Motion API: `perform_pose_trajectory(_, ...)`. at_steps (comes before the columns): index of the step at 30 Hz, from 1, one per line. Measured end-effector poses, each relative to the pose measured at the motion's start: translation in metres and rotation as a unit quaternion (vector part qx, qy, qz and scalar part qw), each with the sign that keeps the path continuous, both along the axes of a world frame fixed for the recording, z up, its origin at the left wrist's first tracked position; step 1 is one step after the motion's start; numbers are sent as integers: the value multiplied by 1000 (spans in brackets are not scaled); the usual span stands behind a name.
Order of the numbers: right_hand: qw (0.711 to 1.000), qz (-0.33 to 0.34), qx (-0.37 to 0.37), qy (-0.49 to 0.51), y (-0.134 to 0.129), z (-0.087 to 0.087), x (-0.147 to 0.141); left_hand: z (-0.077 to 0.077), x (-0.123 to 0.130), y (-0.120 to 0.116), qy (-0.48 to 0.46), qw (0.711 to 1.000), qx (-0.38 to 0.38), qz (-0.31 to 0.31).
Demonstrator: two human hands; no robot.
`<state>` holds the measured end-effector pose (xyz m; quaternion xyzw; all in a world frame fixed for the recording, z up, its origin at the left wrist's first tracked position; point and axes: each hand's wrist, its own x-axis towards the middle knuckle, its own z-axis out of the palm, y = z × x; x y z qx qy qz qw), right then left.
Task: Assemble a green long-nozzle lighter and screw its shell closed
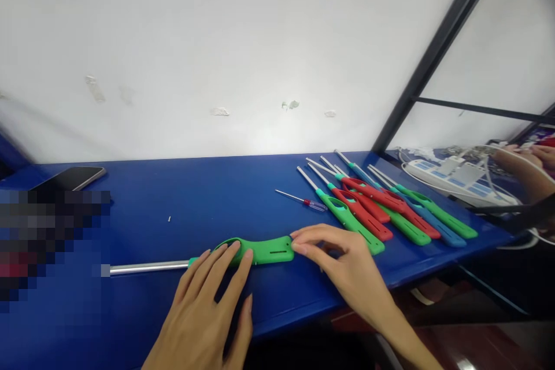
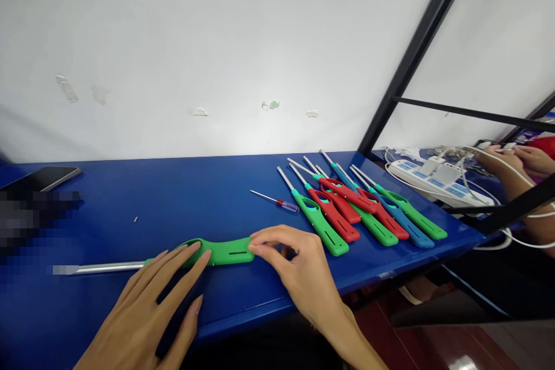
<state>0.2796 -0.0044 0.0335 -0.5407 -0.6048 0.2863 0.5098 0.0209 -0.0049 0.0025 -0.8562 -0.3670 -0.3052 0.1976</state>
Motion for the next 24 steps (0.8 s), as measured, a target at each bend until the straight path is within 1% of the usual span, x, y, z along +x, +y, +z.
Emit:
perform_pose_trajectory(3, 999, 28, -4, -21, 1, -1, 0, 0, -1, 0, -12, 1000, 0, -16)
perform_pose_trajectory(7, 999, 28, -18, -28, 2, -1, 0, 2, 1, 2, -26, 999, -10, -43)
perform_pose_trajectory(13, 999, 43, -23, -8, 1, -5, 1, 6, 3, -1, -64, 996, -21, -52)
perform_pose_trajectory(19, 998, 46, 18, -48, -2, -6, 3, 4, 3, -1, -69, 996, -24, -57)
perform_pose_trajectory(24, 990, 58, 81, -102, -5, -8, 3, 1, -1, -2, -44, 997, -31, -56)
